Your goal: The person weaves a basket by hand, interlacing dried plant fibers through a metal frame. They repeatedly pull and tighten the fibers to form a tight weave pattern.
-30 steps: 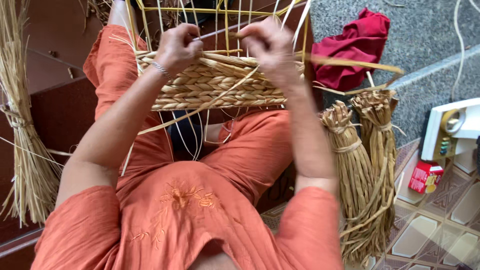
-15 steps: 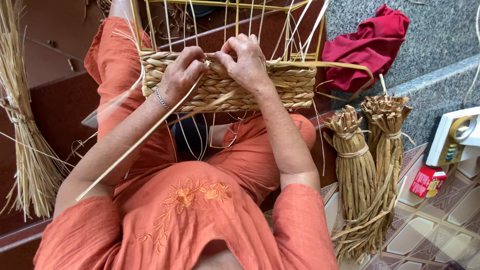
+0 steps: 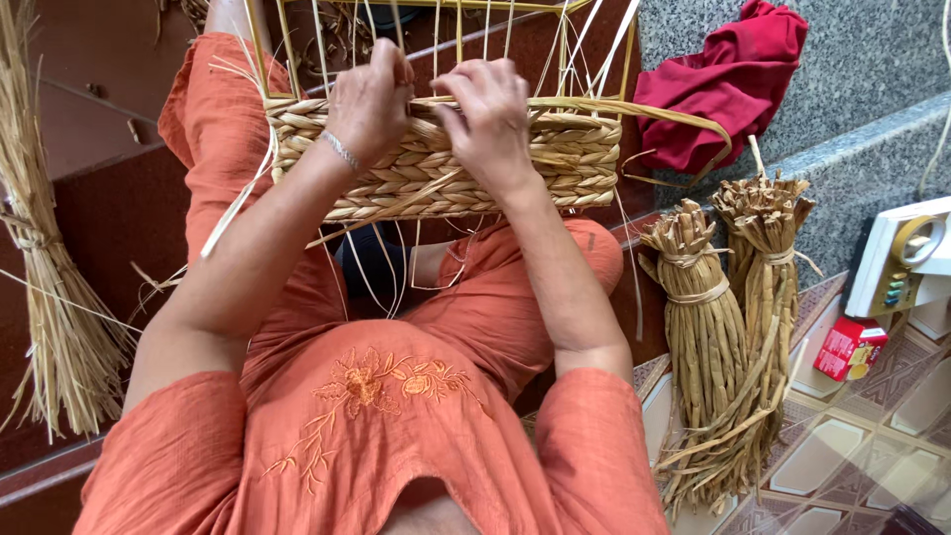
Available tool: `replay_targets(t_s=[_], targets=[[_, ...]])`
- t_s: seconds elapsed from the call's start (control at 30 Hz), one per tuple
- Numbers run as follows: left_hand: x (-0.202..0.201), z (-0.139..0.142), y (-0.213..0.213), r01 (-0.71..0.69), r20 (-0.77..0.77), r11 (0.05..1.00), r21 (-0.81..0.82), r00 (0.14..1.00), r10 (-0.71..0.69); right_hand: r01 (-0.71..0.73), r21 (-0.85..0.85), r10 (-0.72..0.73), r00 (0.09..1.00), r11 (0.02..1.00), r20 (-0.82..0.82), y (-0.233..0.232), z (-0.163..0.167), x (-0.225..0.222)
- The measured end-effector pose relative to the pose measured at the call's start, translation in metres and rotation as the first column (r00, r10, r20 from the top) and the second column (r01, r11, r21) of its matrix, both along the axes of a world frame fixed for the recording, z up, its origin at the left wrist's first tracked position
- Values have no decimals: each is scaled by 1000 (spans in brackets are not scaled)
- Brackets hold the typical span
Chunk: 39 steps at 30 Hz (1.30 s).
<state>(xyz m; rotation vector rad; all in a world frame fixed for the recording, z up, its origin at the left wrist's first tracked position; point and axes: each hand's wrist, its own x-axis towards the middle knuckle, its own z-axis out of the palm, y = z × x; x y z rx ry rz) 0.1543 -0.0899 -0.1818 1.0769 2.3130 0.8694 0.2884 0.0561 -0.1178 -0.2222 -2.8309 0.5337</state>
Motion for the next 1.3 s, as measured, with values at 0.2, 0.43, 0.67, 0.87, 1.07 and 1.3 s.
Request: replay_targets(t_s=[0.2, 0.43, 0.67, 0.87, 1.07, 1.3], targets=[[-2, 1, 14, -58, -9, 998, -30, 998, 58, -108, 114, 100, 992, 988, 73, 8, 27, 51], [0, 12, 6, -30, -55, 999, -41, 998, 28, -13, 253, -58, 960, 967, 272, 26, 52, 82], [6, 8, 0, 126, -196, 964, 233, 977, -80, 261, -31, -222, 871, 965, 438, 43, 61, 104], [20, 45, -16, 336, -441, 897, 287, 878, -188, 291, -312, -295, 955, 904, 36, 49, 83, 89], [21, 51, -6, 264, -296, 957, 122, 930, -219, -164, -974, -555, 801, 154, -223, 35, 95, 45], [6, 31, -3, 8, 159, 989, 148, 987, -31, 324, -830, -155, 946, 454, 285, 6, 36, -21]])
